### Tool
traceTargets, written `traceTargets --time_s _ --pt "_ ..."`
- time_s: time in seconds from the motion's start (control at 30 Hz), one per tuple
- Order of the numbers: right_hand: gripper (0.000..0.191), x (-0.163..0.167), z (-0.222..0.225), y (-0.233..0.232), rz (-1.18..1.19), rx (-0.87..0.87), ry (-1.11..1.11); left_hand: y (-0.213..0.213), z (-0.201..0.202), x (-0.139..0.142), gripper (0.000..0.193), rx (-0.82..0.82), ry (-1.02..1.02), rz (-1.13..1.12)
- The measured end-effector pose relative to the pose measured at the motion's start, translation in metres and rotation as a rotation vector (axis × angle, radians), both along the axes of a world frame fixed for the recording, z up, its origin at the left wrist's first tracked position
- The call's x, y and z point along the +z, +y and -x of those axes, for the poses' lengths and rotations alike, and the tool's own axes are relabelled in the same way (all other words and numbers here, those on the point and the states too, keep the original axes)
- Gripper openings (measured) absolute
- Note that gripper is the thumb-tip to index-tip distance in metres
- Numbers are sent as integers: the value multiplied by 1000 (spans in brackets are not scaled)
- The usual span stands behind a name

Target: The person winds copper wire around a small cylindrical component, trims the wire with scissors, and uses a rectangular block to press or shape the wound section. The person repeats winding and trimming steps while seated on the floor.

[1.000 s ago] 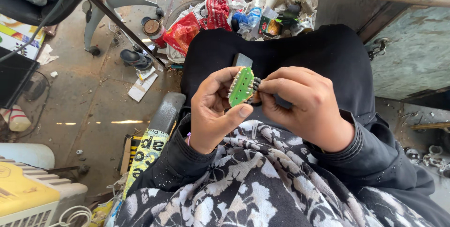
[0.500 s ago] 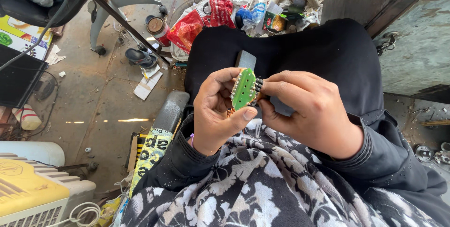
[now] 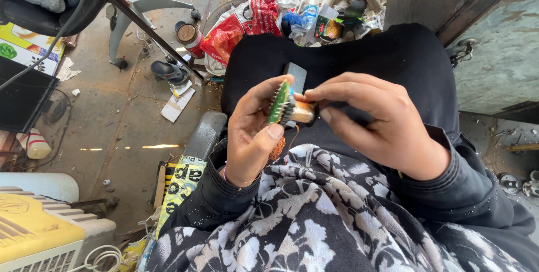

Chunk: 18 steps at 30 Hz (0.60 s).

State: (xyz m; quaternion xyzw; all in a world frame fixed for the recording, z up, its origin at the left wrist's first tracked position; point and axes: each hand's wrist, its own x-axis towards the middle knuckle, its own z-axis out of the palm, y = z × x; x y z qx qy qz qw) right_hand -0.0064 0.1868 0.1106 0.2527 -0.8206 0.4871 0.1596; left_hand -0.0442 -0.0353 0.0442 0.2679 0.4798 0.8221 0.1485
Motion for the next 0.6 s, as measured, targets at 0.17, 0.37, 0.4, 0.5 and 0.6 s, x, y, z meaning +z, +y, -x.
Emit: traceTargets --time_s 0.17,0.37,0.4,0.5,0.6 --pt "46 3 4 -3 -21 43 58 0 -3 4 61 -25 22 -50" --pt "41 -2 9 -6 -88 61 105 6 0 1 68 37 136 26" --pt "41 -4 10 -3 -93 99 87 8 1 0 62 58 104 33" --pt "54 -11 23 13 -161 72 157 11 2 -4 47 118 67 32" --pt "37 -27 56 39 -305 -301 272 13 2 -5 41 183 185 21"
